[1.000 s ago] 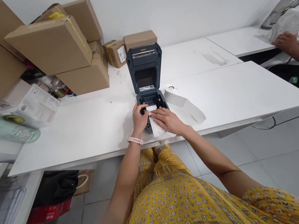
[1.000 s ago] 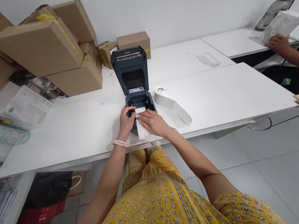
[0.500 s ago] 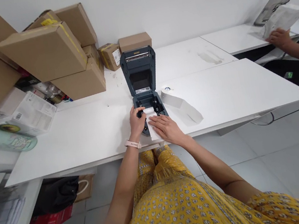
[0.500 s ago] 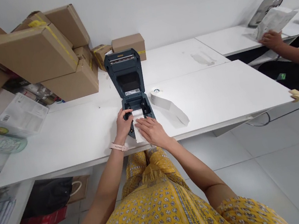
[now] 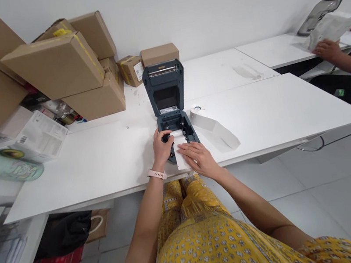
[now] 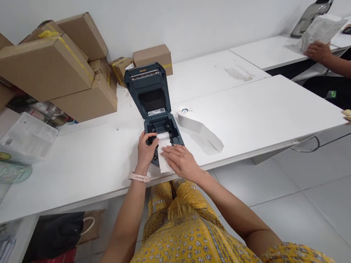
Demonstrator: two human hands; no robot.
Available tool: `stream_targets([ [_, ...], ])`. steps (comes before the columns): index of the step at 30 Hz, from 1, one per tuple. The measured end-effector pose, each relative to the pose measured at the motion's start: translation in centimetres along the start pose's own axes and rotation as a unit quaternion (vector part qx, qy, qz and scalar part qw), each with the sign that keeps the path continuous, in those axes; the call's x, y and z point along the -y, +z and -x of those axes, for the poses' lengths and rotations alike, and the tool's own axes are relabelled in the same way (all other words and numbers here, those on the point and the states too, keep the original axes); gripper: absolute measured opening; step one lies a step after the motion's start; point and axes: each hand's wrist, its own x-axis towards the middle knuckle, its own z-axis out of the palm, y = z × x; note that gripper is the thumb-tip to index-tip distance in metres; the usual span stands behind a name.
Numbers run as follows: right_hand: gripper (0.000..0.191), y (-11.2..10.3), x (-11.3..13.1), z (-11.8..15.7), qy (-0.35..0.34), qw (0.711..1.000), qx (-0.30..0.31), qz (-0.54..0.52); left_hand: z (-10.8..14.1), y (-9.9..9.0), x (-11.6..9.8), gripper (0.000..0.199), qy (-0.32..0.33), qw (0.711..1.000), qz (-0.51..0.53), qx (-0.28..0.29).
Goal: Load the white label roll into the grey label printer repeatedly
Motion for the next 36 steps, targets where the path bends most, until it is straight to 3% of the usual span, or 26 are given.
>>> stream_targets([
  [7,0.031,-0.1,-0.2,0.1,-0.014,0.999,-0.024,-0.020,0.9,0.1,-0.1,0.020,0.000,1.000,0.012,0.004],
  [12,0.024,-0.3,0.1,0.5,0.011,0.996,-0.042,-0.073,4.4,0.7,0.0,0.054,-0.029,0.996,0.089,-0.010],
  [15,0.023,-2.2,-0.1,-1.1,0.055,0.986,-0.096,-0.121,6.3,1.2,0.0,0.068,-0.077,0.985,0.156,-0.024],
  [17,0.030,-4.2,-1.1,-4.0,0.079,0.977,-0.163,-0.110,7.3,1.4,-0.1,0.078,-0.094,0.980,0.171,-0.030],
  [19,0.043,-6.3,-3.1,-8.7,0.074,0.970,-0.222,-0.072,7.9,1.5,-0.1,0.087,-0.105,0.979,0.170,-0.030],
  [21,0.059,-8.0,-6.0,-14.5,0.074,0.969,-0.226,-0.070,8.5,1.6,0.0,0.095,-0.117,0.976,0.180,-0.026],
  [24,0.076,-9.2,-10.7,-23.0,0.101,0.968,-0.166,-0.158,9.0,1.7,0.4,0.100,-0.126,0.970,0.209,-0.023],
  [27,0.085,-9.4,-13.4,-27.8,0.103,0.968,-0.066,-0.220,9.2,1.8,0.8,0.100,-0.125,0.966,0.224,-0.014],
  [29,0.088,-9.5,-13.0,-27.8,0.087,0.971,-0.061,-0.214,9.2,1.8,0.9,0.098,-0.120,0.966,0.230,-0.013],
  [31,0.085,-9.6,-11.1,-25.6,0.055,0.977,-0.089,-0.185,9.2,1.8,1.1,0.098,-0.112,0.965,0.236,-0.016],
  [36,0.055,-8.3,-3.8,-14.5,-0.010,0.979,-0.181,-0.091,9.4,1.6,1.3,0.108,-0.106,0.962,0.250,0.015],
])
